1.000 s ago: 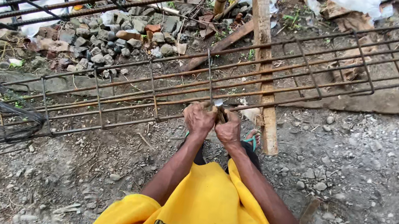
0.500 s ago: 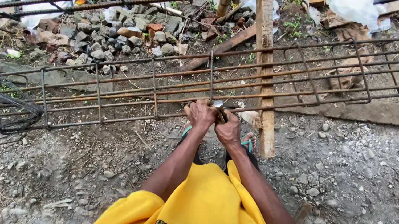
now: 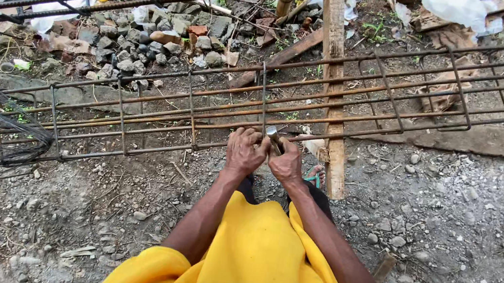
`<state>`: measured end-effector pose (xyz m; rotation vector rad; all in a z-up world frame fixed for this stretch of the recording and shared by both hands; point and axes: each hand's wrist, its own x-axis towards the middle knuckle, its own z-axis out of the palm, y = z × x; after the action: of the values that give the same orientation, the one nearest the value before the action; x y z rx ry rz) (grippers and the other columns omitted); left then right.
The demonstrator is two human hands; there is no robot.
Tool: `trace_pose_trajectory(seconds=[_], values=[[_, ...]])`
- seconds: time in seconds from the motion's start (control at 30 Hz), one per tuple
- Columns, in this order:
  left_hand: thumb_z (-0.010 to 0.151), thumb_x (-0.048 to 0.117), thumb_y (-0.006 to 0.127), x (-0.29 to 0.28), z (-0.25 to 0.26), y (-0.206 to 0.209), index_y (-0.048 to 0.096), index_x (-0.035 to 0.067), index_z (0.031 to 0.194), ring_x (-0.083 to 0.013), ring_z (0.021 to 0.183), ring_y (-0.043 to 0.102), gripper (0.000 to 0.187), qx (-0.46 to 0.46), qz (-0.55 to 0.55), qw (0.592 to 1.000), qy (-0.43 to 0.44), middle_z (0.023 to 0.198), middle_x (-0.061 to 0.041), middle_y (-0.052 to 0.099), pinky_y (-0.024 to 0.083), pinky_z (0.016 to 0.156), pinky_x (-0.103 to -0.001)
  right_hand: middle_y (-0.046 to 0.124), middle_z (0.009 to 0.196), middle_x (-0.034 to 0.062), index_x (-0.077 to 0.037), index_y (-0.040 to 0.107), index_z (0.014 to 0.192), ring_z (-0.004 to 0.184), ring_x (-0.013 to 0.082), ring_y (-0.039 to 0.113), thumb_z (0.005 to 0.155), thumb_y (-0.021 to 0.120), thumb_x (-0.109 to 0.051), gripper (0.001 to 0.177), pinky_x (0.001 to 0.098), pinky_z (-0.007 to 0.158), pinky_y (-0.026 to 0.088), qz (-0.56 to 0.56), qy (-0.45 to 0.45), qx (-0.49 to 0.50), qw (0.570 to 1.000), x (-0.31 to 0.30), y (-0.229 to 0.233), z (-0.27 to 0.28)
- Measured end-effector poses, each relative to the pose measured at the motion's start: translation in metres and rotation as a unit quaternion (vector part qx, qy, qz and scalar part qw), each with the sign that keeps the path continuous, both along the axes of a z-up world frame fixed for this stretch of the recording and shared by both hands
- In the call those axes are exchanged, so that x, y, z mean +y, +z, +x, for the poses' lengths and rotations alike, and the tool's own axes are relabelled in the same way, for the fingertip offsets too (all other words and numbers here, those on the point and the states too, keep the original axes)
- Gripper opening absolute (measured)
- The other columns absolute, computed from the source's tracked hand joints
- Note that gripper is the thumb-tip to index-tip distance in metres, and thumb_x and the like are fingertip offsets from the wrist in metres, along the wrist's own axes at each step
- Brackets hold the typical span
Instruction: The person ties a rebar mesh structure using wire and pliers. They wrap wire around intersections of the rebar grid and twist it with pliers to secure the connections.
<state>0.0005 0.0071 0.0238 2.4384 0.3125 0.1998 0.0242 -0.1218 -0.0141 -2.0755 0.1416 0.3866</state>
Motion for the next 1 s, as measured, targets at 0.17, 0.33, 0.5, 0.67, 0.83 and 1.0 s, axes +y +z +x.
trace_pose_trajectory(seconds=[0.17, 0.33, 0.5, 0.67, 0.83, 1.0], values=[[0.076, 0.013, 0.062, 0.021, -0.005, -0.003, 0.069, 0.008, 0.087, -0.0322, 0.096, 0.061, 0.014, -0.062, -0.012, 0.990, -0.129, 0.105, -0.009, 0.068, 0.052, 0.078, -0.044, 0.062, 0.060, 0.0128, -0.008, 0.062, 0.070, 0.059, 0.0229, 0.060, 0.083, 0.080, -0.029, 0.030, 0.0333, 0.060, 0.049, 0.020, -0.008, 0.005, 1.000, 0.006, 0.028, 0.008], [0.066, 0.008, 0.056, 0.031, -0.007, -0.054, 0.066, 0.009, 0.086, -0.0311, 0.100, 0.063, 0.023, -0.052, -0.038, 0.981, -0.183, 0.101, -0.007, 0.068, 0.051, 0.077, -0.043, 0.061, 0.057, 0.0044, -0.013, 0.063, 0.069, 0.058, 0.0154, 0.055, 0.083, 0.082, -0.029, 0.028, 0.0290, 0.059, 0.048, 0.029, 0.002, 0.023, 0.999, -0.004, 0.030, 0.003], [0.070, 0.015, 0.055, 0.033, -0.008, -0.053, 0.068, 0.013, 0.085, -0.0399, 0.083, 0.064, 0.019, 0.139, -0.059, 0.974, -0.170, 0.086, -0.013, 0.065, 0.053, 0.073, -0.052, 0.059, 0.057, 0.0013, -0.016, 0.067, 0.069, 0.057, 0.0150, 0.054, 0.084, 0.079, -0.026, 0.021, 0.0291, 0.059, 0.047, 0.029, 0.026, 0.058, 0.998, -0.012, 0.039, 0.005], [0.077, 0.032, 0.054, 0.034, 0.016, -0.028, 0.071, 0.019, 0.080, -0.0435, 0.088, 0.069, 0.021, 0.304, -0.106, 0.933, -0.160, 0.086, -0.012, 0.071, 0.055, 0.077, -0.055, 0.060, 0.057, -0.0004, -0.018, 0.069, 0.069, 0.059, 0.0123, 0.054, 0.081, 0.080, -0.025, 0.018, 0.0265, 0.060, 0.047, 0.050, 0.029, 0.064, 0.996, -0.010, 0.029, 0.012], [0.075, 0.044, 0.053, 0.039, 0.036, -0.074, 0.073, 0.016, 0.059, -0.0428, 0.077, 0.068, 0.038, 0.389, -0.233, 0.885, -0.103, 0.066, -0.017, 0.068, 0.052, 0.075, -0.051, 0.063, 0.062, 0.0001, -0.017, 0.070, 0.077, 0.062, 0.0140, 0.059, 0.079, 0.083, -0.032, 0.020, 0.0289, 0.065, 0.051, 0.042, 0.061, 0.089, 0.993, 0.000, 0.074, 0.004], [0.076, 0.015, 0.061, 0.042, 0.046, -0.094, 0.067, 0.009, 0.056, -0.0198, 0.043, 0.049, 0.021, 0.406, -0.307, 0.856, -0.090, 0.047, -0.009, 0.052, 0.042, 0.045, -0.034, 0.067, 0.071, 0.0162, -0.005, 0.065, 0.091, 0.066, 0.0284, 0.067, 0.081, 0.087, -0.038, 0.041, 0.0392, 0.069, 0.057, -0.047, 0.121, 0.030, 0.991, 0.014, 0.134, -0.005]])
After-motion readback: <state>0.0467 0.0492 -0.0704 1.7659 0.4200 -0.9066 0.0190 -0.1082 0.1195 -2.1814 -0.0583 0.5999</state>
